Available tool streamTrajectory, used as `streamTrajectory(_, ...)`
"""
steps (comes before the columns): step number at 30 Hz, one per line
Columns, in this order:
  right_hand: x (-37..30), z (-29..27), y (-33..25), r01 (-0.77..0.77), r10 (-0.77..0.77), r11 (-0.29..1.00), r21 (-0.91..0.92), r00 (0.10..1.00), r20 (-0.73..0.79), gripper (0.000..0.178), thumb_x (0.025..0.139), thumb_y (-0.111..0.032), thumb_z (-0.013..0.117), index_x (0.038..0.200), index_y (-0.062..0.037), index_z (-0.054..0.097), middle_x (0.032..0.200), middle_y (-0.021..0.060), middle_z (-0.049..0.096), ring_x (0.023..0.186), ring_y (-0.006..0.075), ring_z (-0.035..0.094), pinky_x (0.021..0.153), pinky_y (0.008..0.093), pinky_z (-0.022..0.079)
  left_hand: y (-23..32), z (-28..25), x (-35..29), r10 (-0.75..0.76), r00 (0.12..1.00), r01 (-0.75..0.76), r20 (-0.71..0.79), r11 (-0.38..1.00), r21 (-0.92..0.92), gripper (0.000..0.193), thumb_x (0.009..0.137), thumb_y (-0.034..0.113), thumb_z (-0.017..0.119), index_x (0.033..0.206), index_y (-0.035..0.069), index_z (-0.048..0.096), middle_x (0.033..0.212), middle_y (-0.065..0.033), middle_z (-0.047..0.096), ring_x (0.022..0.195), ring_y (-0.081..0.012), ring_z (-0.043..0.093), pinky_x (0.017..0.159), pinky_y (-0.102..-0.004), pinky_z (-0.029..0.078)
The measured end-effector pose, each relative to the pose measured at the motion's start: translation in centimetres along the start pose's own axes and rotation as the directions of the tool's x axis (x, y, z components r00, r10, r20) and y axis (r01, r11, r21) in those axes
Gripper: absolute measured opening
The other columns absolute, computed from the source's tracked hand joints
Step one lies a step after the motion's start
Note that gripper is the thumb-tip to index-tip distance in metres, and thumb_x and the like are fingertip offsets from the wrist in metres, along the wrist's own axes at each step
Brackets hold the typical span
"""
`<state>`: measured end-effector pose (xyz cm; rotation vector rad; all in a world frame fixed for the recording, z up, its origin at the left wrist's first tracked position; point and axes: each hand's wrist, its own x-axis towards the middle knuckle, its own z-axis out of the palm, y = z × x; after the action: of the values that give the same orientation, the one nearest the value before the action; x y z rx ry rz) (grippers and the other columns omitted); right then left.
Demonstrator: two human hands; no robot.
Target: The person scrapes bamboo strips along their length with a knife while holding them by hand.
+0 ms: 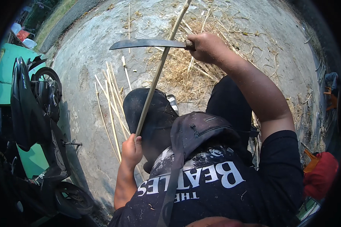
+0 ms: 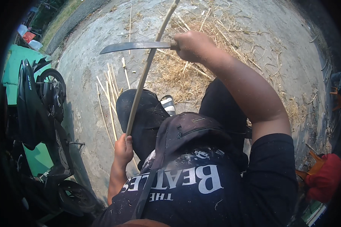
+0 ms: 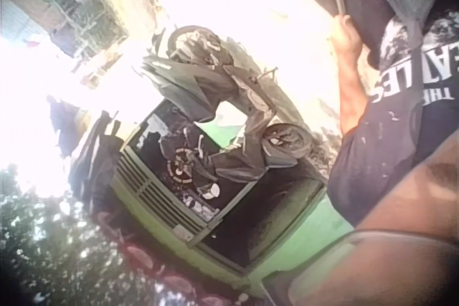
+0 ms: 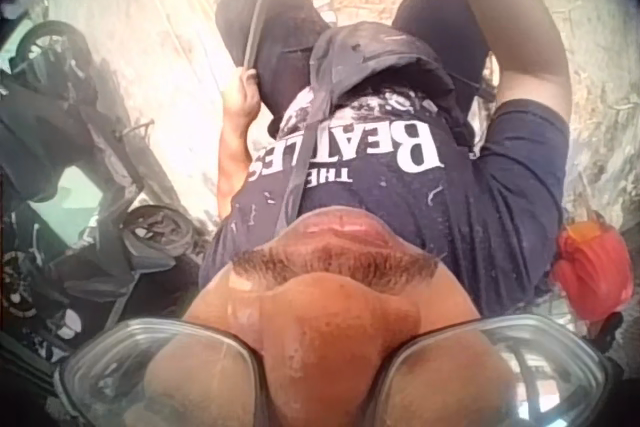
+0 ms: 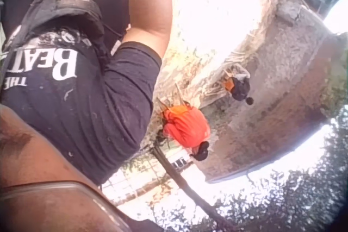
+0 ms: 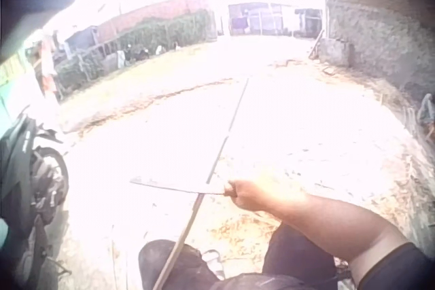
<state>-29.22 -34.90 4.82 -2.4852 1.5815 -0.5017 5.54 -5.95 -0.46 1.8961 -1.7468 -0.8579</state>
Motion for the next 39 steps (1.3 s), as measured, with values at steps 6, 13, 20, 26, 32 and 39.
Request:
streamTrajectory(6,1.3,1.1,5.7,-0.151,0.15,0.988,-0.018,0.987,-0.061,0.013,0.096,-0.025,0.063,0.096,-0.0136,0.071,0.08,0.0098,0.073,0.078,0.0305,0.073,0.073,0.0453,0.059,-0.1,0.8,-0.2,0.112,0.992,-0.107,-0.051,0.99,0.095,0.047,0.108,0.041,0.05,0.084,0.0,0.053,0.064,-0.0234,0.056,0.061,-0.046,0.058,0.055,-0.0463,0.044)
streamTrajectory(13,-0.8,-1.3,4.4,-0.001,-0.002,1.0,-0.031,0.994,-0.106,0.013,0.094,-0.024,0.066,0.09,-0.0118,0.066,0.074,0.0122,0.069,0.071,0.0337,0.07,0.065,0.0476,0.055,0.1,0.4,-0.8,0.012,1.0,-0.012,-0.008,1.0,-0.027,0.043,0.108,0.036,0.049,0.086,0.0,0.053,0.065,-0.023,0.056,0.062,-0.046,0.059,0.056,-0.0465,0.044)
streamTrajectory(20,4.0,-5.1,9.6,-0.45,0.452,0.882,-0.137,0.892,-0.016,0.022,0.094,-0.023,0.063,0.111,-0.0119,0.073,0.101,0.0144,0.075,0.095,0.0292,0.073,0.084,0.0438,0.058,-0.2,-0.3,0.6,0.006,1.0,-0.006,0.005,0.998,0.067,0.041,0.108,0.035,0.05,0.089,-0.001,0.056,0.07,-0.0252,0.06,0.068,-0.0482,0.062,0.059,-0.0479,0.047)
streamTrajectory(26,0.2,-5.9,12.1,-0.429,0.43,0.903,0.03,0.896,-0.108,0.027,0.089,-0.027,0.067,0.111,-0.0121,0.072,0.101,0.0178,0.074,0.095,0.0352,0.072,0.084,0.0466,0.056,-2.4,-1.1,-0.4,0.039,0.994,-0.031,0.098,0.996,-0.088,0.049,0.108,0.043,0.049,0.091,-0.002,0.058,0.071,-0.0215,0.06,0.065,-0.0363,0.061,0.063,-0.0432,0.048)
streamTrajectory(32,-5.6,-4.5,11.3,-0.49,0.523,0.839,0.235,0.845,-0.106,0.029,0.084,-0.026,0.072,0.108,-0.0102,0.074,0.099,0.0194,0.073,0.094,0.0352,0.071,0.083,0.0444,0.055,-2.8,-1.1,-0.6,0.055,0.995,-0.042,0.08,0.987,-0.154,0.051,0.108,0.046,0.048,0.09,0.0,0.06,0.073,-0.0169,0.063,0.069,-0.0283,0.063,0.066,-0.0401,0.05)
streamTrajectory(39,-8.0,-2.6,9.5,-0.366,0.452,0.845,0.39,0.878,-0.156,0.031,0.08,-0.028,0.077,0.101,-0.0057,0.072,0.092,0.0149,0.073,0.087,0.03,0.07,0.08,0.0415,0.053,-2.0,-1.0,-2.2,0.036,0.998,-0.03,0.052,0.993,-0.116,0.048,0.109,0.04,0.048,0.092,-0.002,0.064,0.078,-0.0207,0.067,0.074,-0.0326,0.068,0.07,-0.0414,0.052)
